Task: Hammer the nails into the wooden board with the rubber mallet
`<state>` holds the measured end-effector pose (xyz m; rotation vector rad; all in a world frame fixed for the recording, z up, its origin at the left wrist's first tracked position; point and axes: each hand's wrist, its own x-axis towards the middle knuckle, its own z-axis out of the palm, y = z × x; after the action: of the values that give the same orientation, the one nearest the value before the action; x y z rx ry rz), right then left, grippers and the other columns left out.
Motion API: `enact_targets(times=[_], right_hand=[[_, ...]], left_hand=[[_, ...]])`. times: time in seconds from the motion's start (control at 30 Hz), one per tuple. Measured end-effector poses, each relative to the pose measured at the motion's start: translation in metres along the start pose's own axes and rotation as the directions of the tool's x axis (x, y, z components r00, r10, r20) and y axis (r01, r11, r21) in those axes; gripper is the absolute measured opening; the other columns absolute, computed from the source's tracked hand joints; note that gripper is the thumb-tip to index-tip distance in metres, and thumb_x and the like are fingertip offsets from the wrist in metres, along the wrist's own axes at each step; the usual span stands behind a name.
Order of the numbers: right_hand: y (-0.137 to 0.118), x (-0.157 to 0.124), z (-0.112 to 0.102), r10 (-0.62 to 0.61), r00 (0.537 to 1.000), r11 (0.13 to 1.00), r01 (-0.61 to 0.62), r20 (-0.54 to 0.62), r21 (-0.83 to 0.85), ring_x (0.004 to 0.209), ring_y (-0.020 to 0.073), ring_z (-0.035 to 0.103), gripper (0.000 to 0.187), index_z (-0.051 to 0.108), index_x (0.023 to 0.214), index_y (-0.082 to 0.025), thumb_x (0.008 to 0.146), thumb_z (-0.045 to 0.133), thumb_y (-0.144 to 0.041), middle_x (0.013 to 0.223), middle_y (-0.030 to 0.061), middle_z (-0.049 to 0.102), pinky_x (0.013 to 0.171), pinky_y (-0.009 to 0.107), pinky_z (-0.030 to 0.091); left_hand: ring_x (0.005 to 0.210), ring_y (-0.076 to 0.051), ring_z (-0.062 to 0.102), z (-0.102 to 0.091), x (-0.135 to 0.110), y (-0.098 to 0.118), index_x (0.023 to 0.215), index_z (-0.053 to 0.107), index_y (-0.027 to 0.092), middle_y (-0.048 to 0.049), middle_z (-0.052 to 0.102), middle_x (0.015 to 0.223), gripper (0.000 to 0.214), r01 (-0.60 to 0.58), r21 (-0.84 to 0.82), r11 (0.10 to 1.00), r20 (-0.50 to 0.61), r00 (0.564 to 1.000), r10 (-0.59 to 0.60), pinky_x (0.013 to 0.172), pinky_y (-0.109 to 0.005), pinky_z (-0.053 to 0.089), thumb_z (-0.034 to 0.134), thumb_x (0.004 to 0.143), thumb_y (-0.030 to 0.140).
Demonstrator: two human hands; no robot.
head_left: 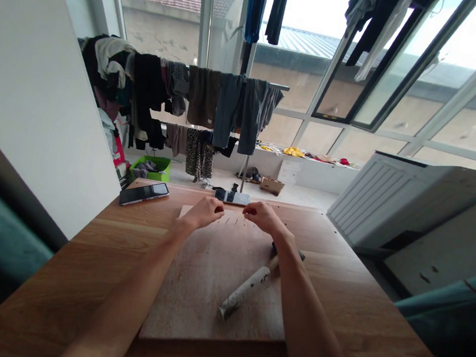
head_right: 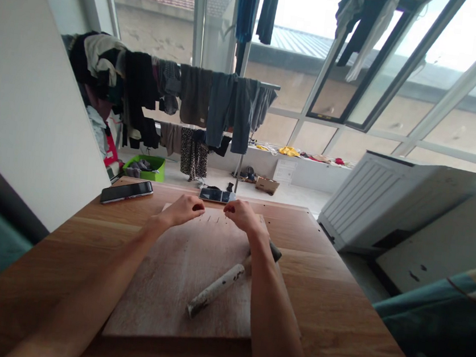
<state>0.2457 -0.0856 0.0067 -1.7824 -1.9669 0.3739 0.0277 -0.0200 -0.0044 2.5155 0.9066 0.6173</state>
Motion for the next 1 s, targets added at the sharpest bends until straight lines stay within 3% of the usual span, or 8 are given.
enact_targets(times=[0.2, 0.3, 0.43, 0.53, 0.63, 0.73, 1.0], right_hand=[[-0.014, 0.0, 0.015, -0.016, 0.996, 1.0, 0.015, 0.088, 0.008, 0.071, 0.0135, 0.065, 0.007, 0.07, 0.089, -0.015, 0.087, 0.067, -0.021, 0.075, -0.0006, 0.069, 0.071, 0.028, 0.052], [-0.019, 0.001, 0.017, -0.03, 0.994, 0.999, 0.029, 0.105, 0.015, 0.075, 0.0139, 0.066, 0.017, 0.066, 0.083, -0.014, 0.09, 0.065, -0.029, 0.079, -0.001, 0.068, 0.074, 0.032, 0.054], [-0.019, 0.0, 0.011, -0.037, 0.995, 0.998, 0.032, 0.098, 0.058, 0.071, 0.0128, 0.064, 0.007, 0.07, 0.08, -0.016, 0.084, 0.065, -0.014, 0.073, 0.0001, 0.07, 0.069, 0.025, 0.051], [-0.017, -0.002, 0.007, -0.041, 0.986, 0.993, 0.022, 0.159, 0.119, 0.059, 0.0104, 0.062, 0.011, 0.072, 0.078, -0.016, 0.079, 0.064, -0.008, 0.065, -0.0002, 0.069, 0.055, 0.018, 0.046], [-0.02, -0.004, 0.006, -0.055, 0.972, 0.983, 0.012, 0.227, 0.185, 0.055, 0.0097, 0.063, 0.01, 0.072, 0.077, -0.016, 0.078, 0.065, -0.008, 0.064, -0.0006, 0.069, 0.05, 0.016, 0.045], [-0.028, -0.006, 0.003, -0.069, 0.962, 0.972, 0.004, 0.265, 0.237, 0.056, 0.01, 0.065, 0.009, 0.072, 0.075, -0.017, 0.076, 0.068, -0.009, 0.06, -0.0016, 0.068, 0.052, 0.015, 0.047], [-0.035, -0.008, 0.006, -0.044, 0.913, 0.908, -0.134, 0.406, 0.398, 0.062, 0.0141, 0.072, 0.005, 0.066, 0.085, -0.014, 0.084, 0.068, -0.019, 0.07, 0.0024, 0.072, 0.054, 0.02, 0.058]], left_hand=[[0.082, -0.021, 0.064, 0.02, 0.005, 0.008, 0.081, 0.076, 0.017, -0.0081, 0.073, 0.085, 0.019, -0.005, 0.098, 0.995, 0.057, 0.998, 0.0, 0.08, -0.028, 0.047, 0.058, 0.083, 0.019], [0.082, -0.021, 0.064, 0.028, 0.007, 0.007, 0.082, 0.076, 0.016, -0.0085, 0.072, 0.086, 0.018, 0.001, 0.085, 0.996, 0.04, 0.999, -0.005, 0.081, -0.029, 0.047, 0.058, 0.082, 0.017], [0.077, -0.019, 0.063, 0.028, 0.007, 0.007, 0.078, 0.074, 0.016, -0.0074, 0.071, 0.083, 0.015, 0.005, 0.055, 0.998, 0.0, 1.0, -0.005, 0.076, -0.027, 0.047, 0.059, 0.078, 0.017], [0.074, -0.017, 0.061, 0.019, 0.005, 0.011, 0.077, 0.073, 0.016, -0.005, 0.069, 0.08, 0.014, 0.0, -0.008, 1.0, -0.02, 1.0, 0.0, 0.069, -0.025, 0.046, 0.06, 0.076, 0.022], [0.068, -0.014, 0.06, 0.005, 0.001, 0.015, 0.076, 0.072, 0.017, -0.0007, 0.067, 0.071, 0.014, -0.01, -0.133, 0.991, 0.13, 0.991, 0.028, 0.061, -0.022, 0.043, 0.059, 0.074, 0.022], [0.064, -0.013, 0.06, -0.004, -0.004, 0.018, 0.079, 0.071, 0.017, 0.0003, 0.066, 0.068, 0.014, 0.039, -0.212, 0.977, 0.311, 0.95, 0.03, 0.054, -0.02, 0.04, 0.059, 0.072, 0.02], [0.062, -0.014, 0.063, -0.01, -0.005, 0.012, 0.083, 0.071, 0.016, -0.0023, 0.068, 0.07, 0.02, 0.125, -0.253, 0.959, 0.428, 0.904, -0.005, 0.052, -0.02, 0.044, 0.065, 0.078, 0.035]])
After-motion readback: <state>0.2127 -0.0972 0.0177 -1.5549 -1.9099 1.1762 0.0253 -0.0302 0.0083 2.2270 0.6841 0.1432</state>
